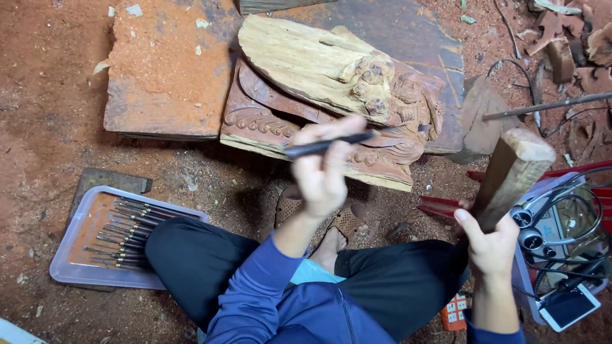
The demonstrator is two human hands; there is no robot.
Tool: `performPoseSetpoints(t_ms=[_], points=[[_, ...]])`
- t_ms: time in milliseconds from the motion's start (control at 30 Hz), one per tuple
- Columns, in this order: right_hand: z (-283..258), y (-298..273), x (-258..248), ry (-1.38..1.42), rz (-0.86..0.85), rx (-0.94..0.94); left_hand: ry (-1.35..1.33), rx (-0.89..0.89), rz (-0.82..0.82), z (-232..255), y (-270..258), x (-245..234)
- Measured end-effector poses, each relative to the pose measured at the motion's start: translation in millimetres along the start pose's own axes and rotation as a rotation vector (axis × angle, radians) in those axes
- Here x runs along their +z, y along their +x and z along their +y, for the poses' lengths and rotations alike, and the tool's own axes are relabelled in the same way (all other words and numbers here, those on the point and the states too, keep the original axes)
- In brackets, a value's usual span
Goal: Carving intricate designs into a piece of wood using various chisels and a wooden mallet.
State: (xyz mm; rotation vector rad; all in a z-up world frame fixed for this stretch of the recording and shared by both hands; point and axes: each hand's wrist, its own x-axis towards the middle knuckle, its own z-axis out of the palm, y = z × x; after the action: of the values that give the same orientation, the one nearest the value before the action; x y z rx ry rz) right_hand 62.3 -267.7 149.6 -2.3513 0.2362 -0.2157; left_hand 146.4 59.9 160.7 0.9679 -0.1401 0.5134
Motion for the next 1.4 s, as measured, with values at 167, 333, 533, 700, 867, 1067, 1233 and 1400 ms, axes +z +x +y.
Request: performPoseSetpoints(t_ms=[167,333,533,700,867,1067,1233,1400], points=[[24.9,-12.1,6.1,0.035,-0.038,0.155,-0.088,-0.202,0.184,-42.4,8.8,-52.7],[-20.3,16.1,7.0,-0.226,-0.139,-0.004,-0.273,-0.388,0.249,-104.6,-12.8,-53.1],[-102.9,60.0,5.4,-0.582,-0.297,-0.297,-0.265,-0.349,0.216,-114.1,-14.5,-45.2],[-189.1,88.9,32.3,-0.852,-0.352,-0.582,-0.162,-0.393,0.369,-148.8,-23.3,-53.9],[-272.3,97.7,92.2,-1.096,-0.168,-1.222,-0.231,-0.386,0.343,-156.0,-25.1,-56.9],[-303.1,85.4,163.0,-1.457,-0.344,-1.167,-0.269,-0.436,0.305,-154.2,-26.8,-48.4],[-296.9,90.1,160.0,-1.492,-0.304,-1.195,-0.291,-0.452,0.334,-151.2,-26.6,-53.4],[-290.3,91.6,153.7,-1.436,-0.317,-1.205,-0.306,-0.486,0.354,-148.7,-37.5,-56.3]])
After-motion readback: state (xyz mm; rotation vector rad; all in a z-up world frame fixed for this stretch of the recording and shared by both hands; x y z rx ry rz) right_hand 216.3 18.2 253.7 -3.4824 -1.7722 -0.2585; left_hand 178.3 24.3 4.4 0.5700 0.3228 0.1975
